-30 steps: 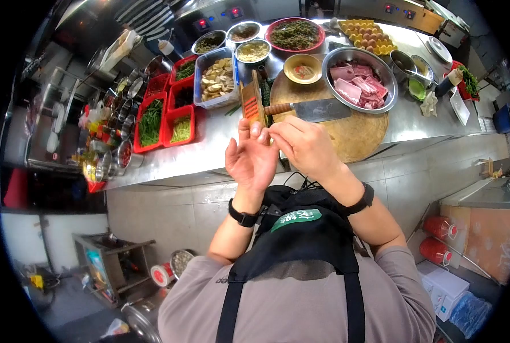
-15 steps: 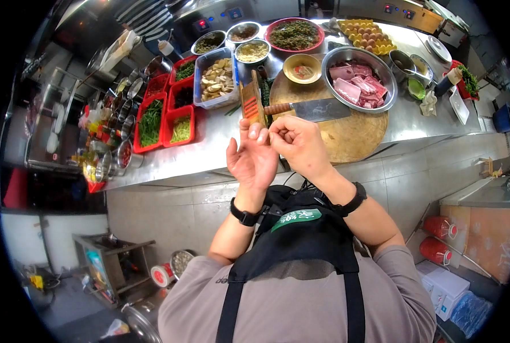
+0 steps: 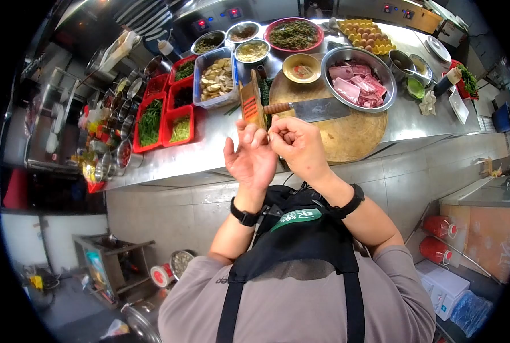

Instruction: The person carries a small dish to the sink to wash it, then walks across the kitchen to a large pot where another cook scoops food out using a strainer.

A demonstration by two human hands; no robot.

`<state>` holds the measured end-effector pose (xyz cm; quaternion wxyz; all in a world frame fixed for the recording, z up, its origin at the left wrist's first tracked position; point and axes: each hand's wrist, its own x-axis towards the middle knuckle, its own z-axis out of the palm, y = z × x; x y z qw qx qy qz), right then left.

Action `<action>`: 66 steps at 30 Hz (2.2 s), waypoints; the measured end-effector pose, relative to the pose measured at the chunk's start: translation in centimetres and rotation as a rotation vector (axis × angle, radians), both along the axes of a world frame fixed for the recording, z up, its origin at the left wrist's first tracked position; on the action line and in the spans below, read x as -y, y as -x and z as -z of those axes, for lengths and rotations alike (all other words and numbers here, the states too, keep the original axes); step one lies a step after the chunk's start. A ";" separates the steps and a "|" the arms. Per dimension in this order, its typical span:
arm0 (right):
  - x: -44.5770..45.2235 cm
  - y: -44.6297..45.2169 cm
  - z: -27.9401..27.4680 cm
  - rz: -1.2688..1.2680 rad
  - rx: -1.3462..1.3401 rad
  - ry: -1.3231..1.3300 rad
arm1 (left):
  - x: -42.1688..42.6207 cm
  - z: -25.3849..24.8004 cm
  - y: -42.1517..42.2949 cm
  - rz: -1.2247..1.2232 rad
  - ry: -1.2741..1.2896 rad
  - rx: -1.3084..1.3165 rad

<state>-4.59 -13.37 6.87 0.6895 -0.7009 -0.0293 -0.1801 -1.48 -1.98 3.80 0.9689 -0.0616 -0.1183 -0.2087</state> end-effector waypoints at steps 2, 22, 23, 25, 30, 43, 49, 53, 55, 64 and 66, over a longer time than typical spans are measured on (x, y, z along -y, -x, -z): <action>-0.2 -0.1 0.1 0.034 0.000 -0.092 | -0.2 0.1 -0.1 0.001 0.005 -0.004; 2.4 -0.9 2.2 -0.029 -0.166 0.109 | -2.0 0.4 -0.5 -0.005 -0.059 0.011; 2.7 -1.3 3.3 -0.078 -0.213 0.298 | -2.4 0.8 -0.7 -0.012 -0.097 0.032; 3.3 -2.1 6.3 -0.146 -0.331 0.392 | -3.7 2.2 -1.1 -0.026 -0.204 0.080; 6.6 -6.5 14.3 -0.095 -0.476 0.259 | -8.7 6.9 -0.9 -0.126 -0.565 0.067; 15.8 -24.4 24.5 0.130 -0.796 -0.789 | -17.3 12.0 5.3 -0.443 -0.960 -0.285; 16.0 -27.8 26.3 0.227 -0.753 -0.877 | -20.1 11.3 9.0 -0.517 -0.950 -0.475; 14.0 -27.2 24.6 0.336 -0.682 -0.878 | -20.7 12.1 10.4 -0.498 -0.938 -0.530; 13.0 -25.5 23.6 0.109 -0.587 -0.892 | -20.3 12.9 9.7 -0.495 -0.946 -0.475; 11.8 -6.7 17.0 -0.174 -0.613 -0.769 | -16.4 12.5 3.2 -0.156 -0.961 -0.227; 13.2 -2.0 17.0 -0.159 -0.612 -0.705 | -14.4 12.1 1.6 -0.058 -0.967 -0.166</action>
